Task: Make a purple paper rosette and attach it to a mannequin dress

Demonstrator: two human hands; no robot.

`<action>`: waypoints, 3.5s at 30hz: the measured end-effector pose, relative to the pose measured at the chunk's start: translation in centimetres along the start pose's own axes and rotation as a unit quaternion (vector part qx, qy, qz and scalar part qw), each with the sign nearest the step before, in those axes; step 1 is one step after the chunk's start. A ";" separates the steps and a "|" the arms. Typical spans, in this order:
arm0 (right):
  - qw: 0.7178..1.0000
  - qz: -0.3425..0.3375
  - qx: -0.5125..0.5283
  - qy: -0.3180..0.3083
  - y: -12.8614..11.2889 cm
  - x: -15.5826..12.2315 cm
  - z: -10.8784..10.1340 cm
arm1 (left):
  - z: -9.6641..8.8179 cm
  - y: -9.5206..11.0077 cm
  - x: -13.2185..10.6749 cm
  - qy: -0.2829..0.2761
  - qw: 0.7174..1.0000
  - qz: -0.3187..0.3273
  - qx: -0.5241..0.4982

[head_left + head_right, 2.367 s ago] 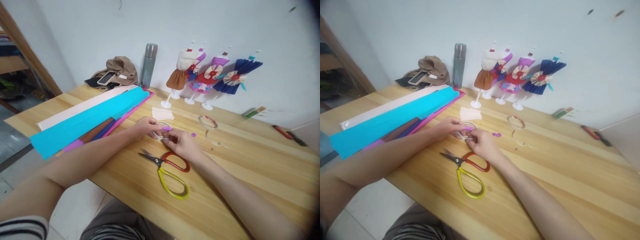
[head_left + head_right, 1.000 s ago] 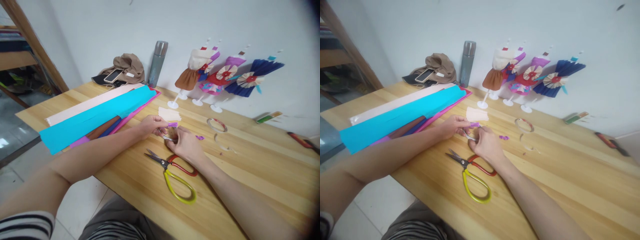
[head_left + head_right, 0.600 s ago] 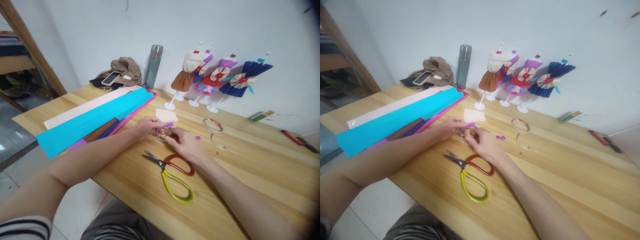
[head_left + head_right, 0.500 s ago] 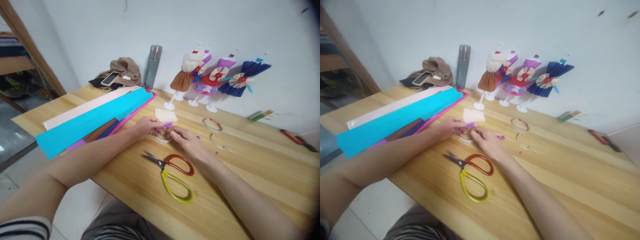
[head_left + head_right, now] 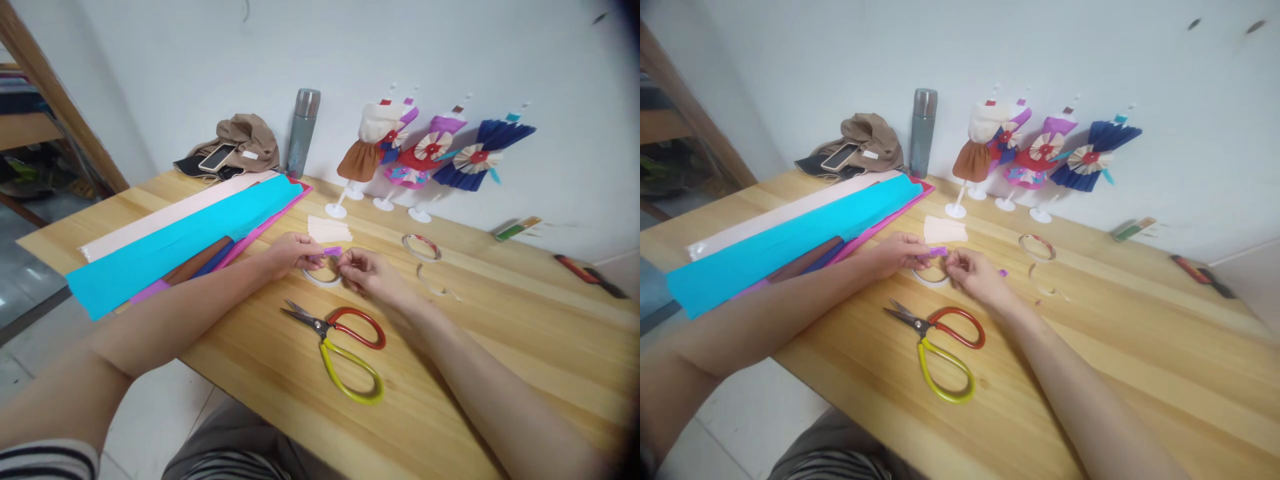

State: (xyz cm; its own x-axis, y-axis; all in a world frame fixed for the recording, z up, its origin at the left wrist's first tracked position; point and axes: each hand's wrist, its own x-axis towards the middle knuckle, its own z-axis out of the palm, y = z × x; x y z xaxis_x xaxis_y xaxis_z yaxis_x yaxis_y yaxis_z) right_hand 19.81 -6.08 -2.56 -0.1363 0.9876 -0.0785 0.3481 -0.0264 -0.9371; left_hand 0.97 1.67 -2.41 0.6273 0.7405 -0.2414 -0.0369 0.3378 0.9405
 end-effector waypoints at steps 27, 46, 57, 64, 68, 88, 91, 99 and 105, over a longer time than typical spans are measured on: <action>0.954 -0.131 -0.200 0.181 -0.7 0.1 -2.6 | -0.3 -0.3 -0.1 0.002 0.997 0.081 -0.014; 0.966 -0.145 -0.005 0.213 -9.8 -4.7 -3.2 | 6.5 7.8 -4.1 -0.072 0.921 0.283 0.259; 0.957 -0.178 -0.005 0.231 -13.3 -4.8 -4.9 | 7.3 12.2 -3.4 -0.044 0.911 0.313 0.266; 0.956 -0.199 0.038 0.214 -12.4 -3.1 -5.0 | 7.3 12.3 -2.2 -0.120 0.957 0.201 0.171; 0.936 -0.269 -0.063 0.217 -11.7 -3.8 -5.5 | 7.1 12.1 -1.5 -0.128 0.965 0.180 0.140; 0.801 -0.385 -0.320 0.328 -10.6 -3.3 -4.2 | 7.3 11.4 -0.7 -0.101 0.968 0.179 0.144; 0.814 -0.363 -0.306 0.335 -10.6 -3.2 -4.0 | 7.7 11.4 -1.1 -0.065 0.962 0.198 0.178; 0.901 -0.211 -0.188 0.329 -10.6 -3.1 -3.9 | 8.3 10.9 -1.9 -0.050 0.910 0.299 0.283; 0.934 -0.184 -0.140 0.271 -10.6 -3.2 -4.6 | 8.2 11.4 -2.4 -0.092 0.926 0.267 0.253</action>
State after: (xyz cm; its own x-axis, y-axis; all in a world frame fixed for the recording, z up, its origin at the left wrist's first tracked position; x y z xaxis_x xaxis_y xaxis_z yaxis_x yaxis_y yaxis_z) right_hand 20.81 -8.21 9.19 0.1694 0.8572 0.4864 0.6094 0.2968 -0.7352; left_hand 5.44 -1.03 10.87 0.7479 0.5969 0.2905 -0.0400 -0.3963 0.9172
